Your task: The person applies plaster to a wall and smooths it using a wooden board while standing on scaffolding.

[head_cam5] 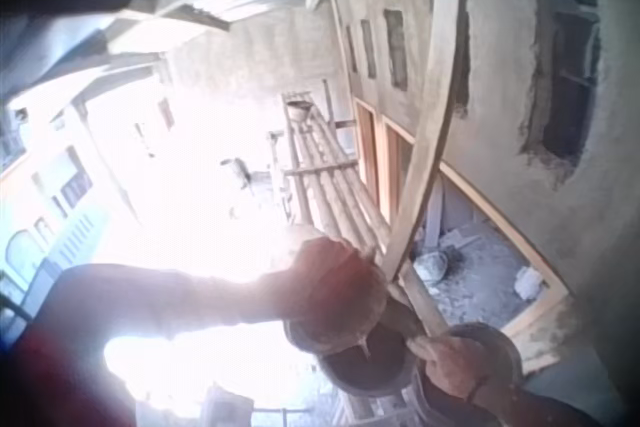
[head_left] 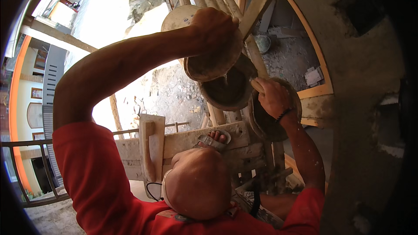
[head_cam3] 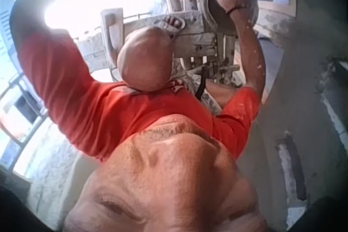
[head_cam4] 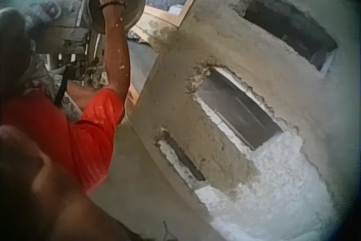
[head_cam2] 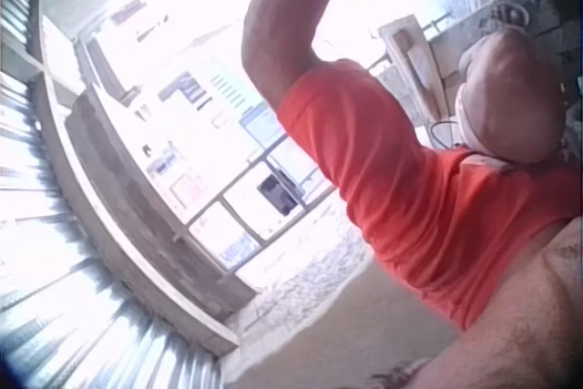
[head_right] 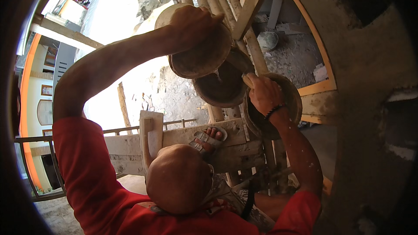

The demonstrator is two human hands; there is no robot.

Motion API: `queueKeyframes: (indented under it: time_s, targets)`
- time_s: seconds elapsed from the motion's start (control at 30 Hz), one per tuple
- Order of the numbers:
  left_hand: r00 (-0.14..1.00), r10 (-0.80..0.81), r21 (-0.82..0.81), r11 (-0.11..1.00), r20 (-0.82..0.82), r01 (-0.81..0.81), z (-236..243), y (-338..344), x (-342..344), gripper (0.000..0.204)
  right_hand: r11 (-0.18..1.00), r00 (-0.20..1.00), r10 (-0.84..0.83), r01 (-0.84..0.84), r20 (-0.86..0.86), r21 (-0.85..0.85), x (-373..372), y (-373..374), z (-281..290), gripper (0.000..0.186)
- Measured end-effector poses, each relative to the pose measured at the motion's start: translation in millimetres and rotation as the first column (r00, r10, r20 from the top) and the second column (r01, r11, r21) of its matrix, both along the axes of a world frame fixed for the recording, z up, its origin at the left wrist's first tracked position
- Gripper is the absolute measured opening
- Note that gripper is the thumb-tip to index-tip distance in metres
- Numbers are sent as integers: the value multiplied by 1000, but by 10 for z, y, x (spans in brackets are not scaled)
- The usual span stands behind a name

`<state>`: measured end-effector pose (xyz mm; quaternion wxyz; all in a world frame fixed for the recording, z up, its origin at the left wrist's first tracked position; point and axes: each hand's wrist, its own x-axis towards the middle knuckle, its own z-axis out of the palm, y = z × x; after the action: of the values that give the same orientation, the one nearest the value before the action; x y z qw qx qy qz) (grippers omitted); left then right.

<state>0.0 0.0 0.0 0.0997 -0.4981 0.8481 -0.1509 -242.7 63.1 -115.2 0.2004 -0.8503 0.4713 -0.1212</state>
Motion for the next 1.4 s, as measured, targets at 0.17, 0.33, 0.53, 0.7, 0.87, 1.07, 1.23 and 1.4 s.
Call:
queueKeyframes:
  time_s: [0.17, 0.33, 0.53, 0.7, 0.87, 1.07, 1.23, 1.4]
  targets:
    - [999, -18, 3, 1000, 43, 18, 37, 14, 8, 22, 1000, 1000, -3, 3, -18, -6, 44, -10, -19, 38]
    - [999, 37, 33, 999, 11, -38, 72, 41, 47, 21, 998, 999, 22, -26, -49, -64, 80, -46, -67, 32]
    - [996, 92, 44, 995, 15, -92, 21, 43, 129, 20, 988, 973, 20, -54, -231, -142, 185, -140, -103, 24]
    - [975, 203, 71, 978, -92, -197, 185, 9, 429, 20, 994, 877, 96, -105, -472, 6, 553, -382, -179, 16]
    - [881, 80, -40, 993, -467, -111, 27, 19, 1402, 33, 950, 805, 268, -131, -529, 282, 831, -493, -289, 16]
    - [303, 639, 457, 740, -707, -493, 269, 709, 1857, 39, 715, 950, 199, 28, -241, 699, 829, -638, 67, 28]
    - [23, 576, 474, 693, -817, -544, 233, 1566, 2409, 41, 965, 926, 254, -223, -278, 139, 848, -606, 215, 26]
    - [-337, 500, 581, 487, -798, -652, 147, 2483, 2784, 57, 950, 774, 304, -290, -555, 116, 865, -666, -397, 18]
